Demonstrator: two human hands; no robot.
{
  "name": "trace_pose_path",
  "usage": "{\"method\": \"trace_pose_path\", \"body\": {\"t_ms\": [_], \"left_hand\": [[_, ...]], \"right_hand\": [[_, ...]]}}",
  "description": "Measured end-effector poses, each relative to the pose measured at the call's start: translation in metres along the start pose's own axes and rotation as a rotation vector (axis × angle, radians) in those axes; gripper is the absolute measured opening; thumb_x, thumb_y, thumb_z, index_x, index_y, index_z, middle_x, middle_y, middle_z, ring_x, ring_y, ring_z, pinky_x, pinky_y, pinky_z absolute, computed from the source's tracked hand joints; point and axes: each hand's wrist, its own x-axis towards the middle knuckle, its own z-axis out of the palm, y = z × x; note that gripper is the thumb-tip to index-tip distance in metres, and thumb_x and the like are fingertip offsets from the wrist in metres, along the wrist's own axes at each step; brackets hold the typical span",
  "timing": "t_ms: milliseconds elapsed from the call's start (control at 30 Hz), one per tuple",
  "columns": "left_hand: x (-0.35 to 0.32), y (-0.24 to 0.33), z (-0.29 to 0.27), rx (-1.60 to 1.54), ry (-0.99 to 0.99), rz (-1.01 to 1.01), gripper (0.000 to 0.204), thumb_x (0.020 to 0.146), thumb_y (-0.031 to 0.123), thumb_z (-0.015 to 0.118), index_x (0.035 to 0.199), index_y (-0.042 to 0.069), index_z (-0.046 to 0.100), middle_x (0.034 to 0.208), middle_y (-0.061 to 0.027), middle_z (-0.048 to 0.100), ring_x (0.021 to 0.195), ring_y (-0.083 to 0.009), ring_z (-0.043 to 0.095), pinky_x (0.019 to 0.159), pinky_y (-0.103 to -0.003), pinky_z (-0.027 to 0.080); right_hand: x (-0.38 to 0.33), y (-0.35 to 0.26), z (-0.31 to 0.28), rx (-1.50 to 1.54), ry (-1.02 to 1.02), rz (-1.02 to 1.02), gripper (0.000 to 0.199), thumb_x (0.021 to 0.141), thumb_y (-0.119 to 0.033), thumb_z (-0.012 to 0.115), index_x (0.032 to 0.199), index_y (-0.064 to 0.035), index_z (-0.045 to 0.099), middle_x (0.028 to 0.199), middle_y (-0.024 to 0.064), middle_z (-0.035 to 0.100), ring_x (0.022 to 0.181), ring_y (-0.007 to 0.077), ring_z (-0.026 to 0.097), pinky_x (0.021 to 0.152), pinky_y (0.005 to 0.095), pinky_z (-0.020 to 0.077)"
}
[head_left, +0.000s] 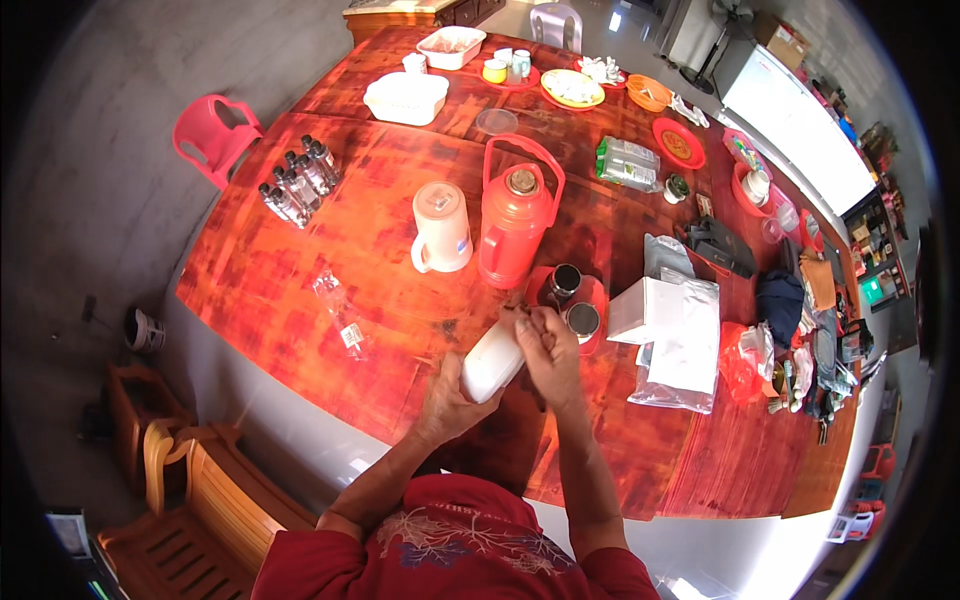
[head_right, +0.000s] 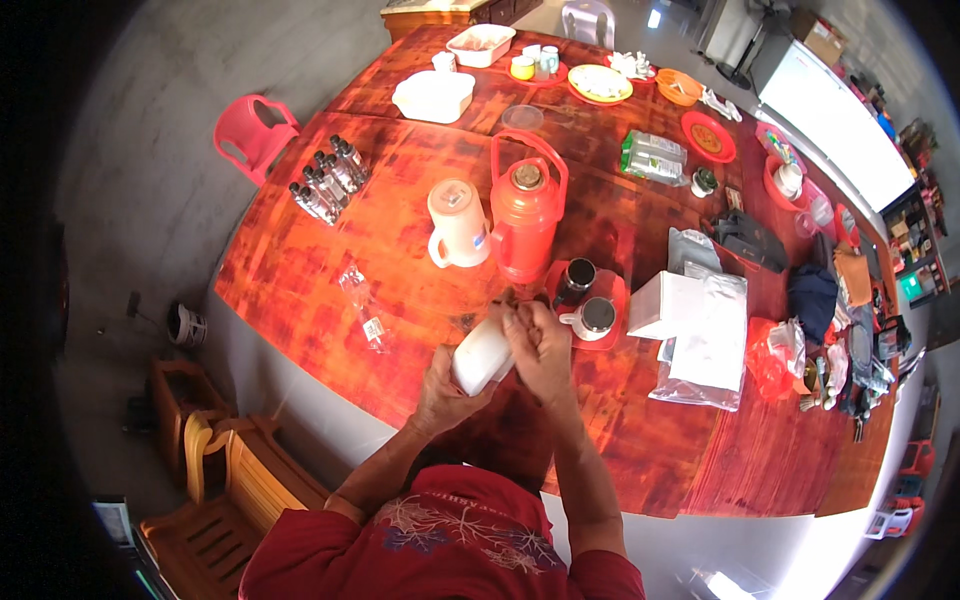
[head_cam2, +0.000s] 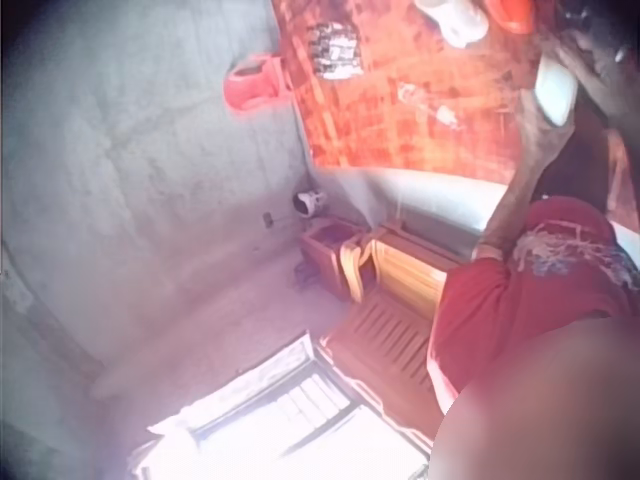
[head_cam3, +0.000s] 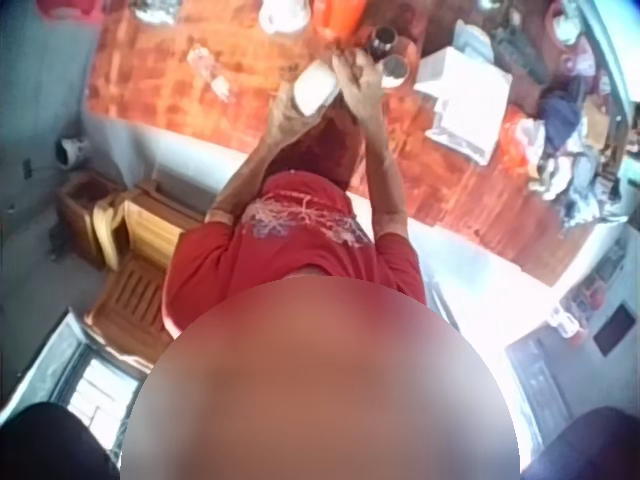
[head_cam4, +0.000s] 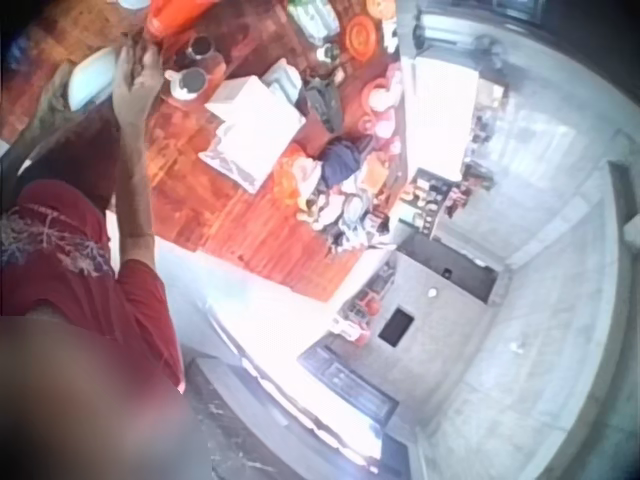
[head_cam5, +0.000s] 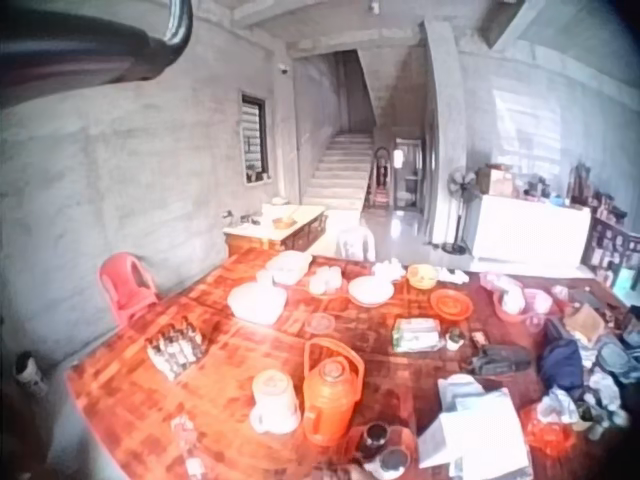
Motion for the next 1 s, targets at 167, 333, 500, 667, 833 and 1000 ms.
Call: {"method": "trace_pose_path", "body": {"t_ms": [167,333,500,667,833,1000], "left_hand": [[-0.003,-0.058,0.008,-0.108,-0.081,0.139,0.064,0.066,0.012,0.078,0.117,-0.003,0.042,0.103,-0.0173,0.059,0.087,-0.0302,0.062,0.069,-0.037,0.051],[-0.002,-0.006,0.006,-0.242,-0.032,0.049,0.054,0.066,0.009,0.080,0.108,0.001,0.046,0.098,-0.0092,0.059,0.085,-0.0145,0.058,0.072,-0.029,0.049],[0.005,0.007,0.014,-0.766,0.087,-0.178,0.043,0.073,0.008,0.075,0.106,0.004,0.048,0.097,-0.0034,0.058,0.083,-0.0099,0.055,0.072,-0.026,0.048],[0.012,0.005,0.013,-1.085,0.154,-0.283,0.026,0.088,0.014,0.060,0.108,0.004,0.049,0.098,-0.0021,0.058,0.083,-0.0071,0.054,0.074,-0.022,0.046],[-0.002,-0.009,0.003,-0.944,0.226,-0.262,0.021,0.091,0.017,0.057,0.103,0.002,0.051,0.087,-0.0022,0.058,0.073,-0.0057,0.053,0.067,-0.021,0.046],[-0.002,0.002,-0.030,-0.920,0.068,-0.318,0.023,0.092,0.026,0.054,0.092,0.004,0.050,0.084,-0.0045,0.059,0.071,-0.0083,0.056,0.063,-0.025,0.049]], "right_hand": [[-0.037,-0.036,0.026,-0.690,-0.029,-0.574,0.015,0.076,-0.013,0.063,0.088,-0.0058,0.059,0.094,0.0111,0.056,0.090,0.0322,0.053,0.081,0.0430,0.0389],[-0.033,-0.012,0.020,-0.521,0.165,-0.321,0.017,0.079,-0.014,0.061,0.093,-0.0043,0.058,0.096,0.0135,0.055,0.089,0.0316,0.053,0.083,0.0408,0.0384],[-0.020,0.003,0.021,-0.062,0.591,-0.163,0.019,0.081,-0.007,0.057,0.099,-0.0004,0.056,0.100,0.0159,0.054,0.092,0.0308,0.052,0.081,0.0417,0.0400],[-0.037,-0.014,0.026,-0.700,0.239,-0.604,0.027,0.071,-0.004,0.067,0.096,0.0013,0.059,0.098,0.0137,0.057,0.095,0.0313,0.051,0.083,0.0415,0.0423],[-0.051,-0.030,0.024,-0.763,-0.010,-0.506,0.024,0.065,-0.004,0.067,0.088,-0.0010,0.060,0.098,0.0130,0.057,0.089,0.0306,0.052,0.074,0.0382,0.0459],[-0.071,-0.040,-0.001,-0.353,-0.497,-0.293,0.018,0.067,-0.004,0.065,0.083,-0.0035,0.056,0.093,0.0111,0.055,0.084,0.0273,0.052,0.070,0.0359,0.0460]]}}
